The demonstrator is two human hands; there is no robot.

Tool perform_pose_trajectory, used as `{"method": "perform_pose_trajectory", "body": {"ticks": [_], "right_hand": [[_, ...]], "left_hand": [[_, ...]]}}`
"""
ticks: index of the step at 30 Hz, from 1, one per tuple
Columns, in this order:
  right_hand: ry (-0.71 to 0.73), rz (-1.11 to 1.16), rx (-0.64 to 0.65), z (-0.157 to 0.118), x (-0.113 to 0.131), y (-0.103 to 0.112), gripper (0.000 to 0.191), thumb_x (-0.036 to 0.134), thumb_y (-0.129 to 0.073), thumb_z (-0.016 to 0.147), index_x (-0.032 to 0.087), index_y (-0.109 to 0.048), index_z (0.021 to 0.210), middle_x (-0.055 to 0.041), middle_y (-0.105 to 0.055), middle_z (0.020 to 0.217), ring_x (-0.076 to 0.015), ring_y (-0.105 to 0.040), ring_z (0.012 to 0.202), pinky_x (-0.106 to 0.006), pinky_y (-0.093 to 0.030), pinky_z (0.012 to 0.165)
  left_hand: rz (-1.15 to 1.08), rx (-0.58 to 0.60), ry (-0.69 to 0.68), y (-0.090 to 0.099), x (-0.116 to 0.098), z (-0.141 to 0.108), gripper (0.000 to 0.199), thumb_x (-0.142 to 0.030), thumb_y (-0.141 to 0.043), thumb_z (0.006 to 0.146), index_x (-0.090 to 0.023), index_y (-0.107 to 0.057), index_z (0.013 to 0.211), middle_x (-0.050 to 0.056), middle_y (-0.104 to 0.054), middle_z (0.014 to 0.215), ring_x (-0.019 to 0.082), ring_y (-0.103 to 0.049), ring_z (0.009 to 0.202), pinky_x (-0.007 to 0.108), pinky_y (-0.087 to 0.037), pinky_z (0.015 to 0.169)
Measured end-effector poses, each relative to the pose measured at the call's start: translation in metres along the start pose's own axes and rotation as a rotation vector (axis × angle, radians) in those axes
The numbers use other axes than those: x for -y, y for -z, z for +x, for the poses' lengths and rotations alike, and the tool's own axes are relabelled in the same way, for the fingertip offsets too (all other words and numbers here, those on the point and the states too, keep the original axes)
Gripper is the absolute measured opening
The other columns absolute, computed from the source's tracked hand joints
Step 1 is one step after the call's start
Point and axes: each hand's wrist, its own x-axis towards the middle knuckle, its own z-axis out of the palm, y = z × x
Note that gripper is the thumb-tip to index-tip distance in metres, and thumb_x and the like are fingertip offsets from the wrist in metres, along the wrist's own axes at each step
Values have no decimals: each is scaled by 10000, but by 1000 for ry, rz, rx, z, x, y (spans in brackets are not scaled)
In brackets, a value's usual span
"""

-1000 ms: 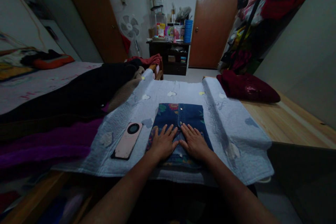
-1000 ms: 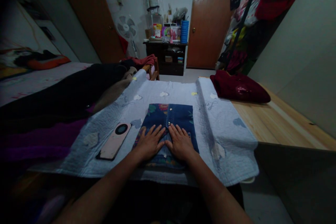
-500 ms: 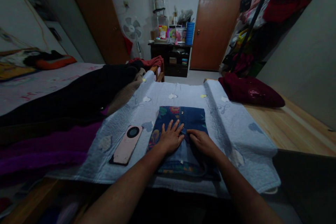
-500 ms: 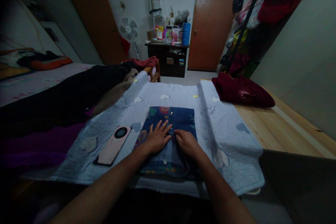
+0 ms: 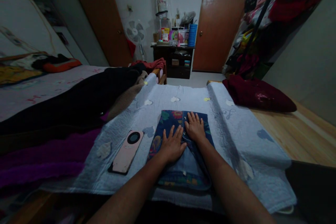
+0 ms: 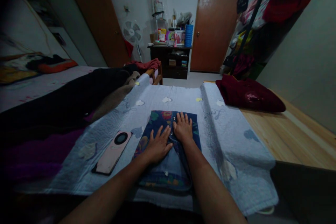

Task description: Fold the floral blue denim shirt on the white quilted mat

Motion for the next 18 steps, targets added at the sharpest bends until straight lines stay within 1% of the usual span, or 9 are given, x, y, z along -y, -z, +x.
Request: {"method": "perform_pose_trajectory", "body": {"ticks": [3,5,8,11,15,18], "right_hand": [[-28,-33,3,-1,-1,-3,604,438,-308,976,229,-235,1538,-50,-175,1614,-316,-143,1470,-570,-119,1156],[-27,-49,3,-1,0,-3,611,437,-297,976,222,-221,1543,-58,-168,1616,-324,-143,1468,-576,-121,1152],[-26,-68,3,-1,1,-2,612,433,-281,978,218,-204,1546,-65,-157,1618,-311,-147,1470,-563,-121,1154],[-33,-71,10,-1,1,-2,610,438,-275,979,225,-204,1546,-68,-151,1619,-299,-150,1471,-551,-124,1156],[-53,-52,14,-1,2,0,627,451,-297,974,196,-220,1542,-121,-169,1610,-291,-171,1468,-521,-142,1156],[-88,-40,9,-1,2,0,650,481,-303,972,179,-222,1541,-168,-190,1597,-310,-176,1465,-519,-142,1152]], "left_hand": [[-96,68,41,6,5,14,678,-462,-240,976,-174,-40,1556,109,-112,1620,290,-49,1494,621,-116,1148],[-145,65,73,9,12,30,658,-434,-194,984,-151,-23,1553,115,-89,1620,258,-74,1495,580,-136,1159],[-98,-13,78,10,25,59,630,-409,-194,990,-145,-80,1551,108,-107,1620,230,-103,1493,527,-138,1178],[-2,-104,72,7,41,79,609,-421,-216,996,-162,-157,1544,104,-186,1609,222,-147,1486,459,-173,1183],[51,-160,116,4,55,88,668,-529,-243,981,-140,-239,1524,129,-267,1583,243,-213,1468,417,-192,1178],[78,-181,171,5,57,86,710,-604,-252,955,-172,-273,1517,126,-270,1584,281,-180,1474,475,-174,1174]]}}
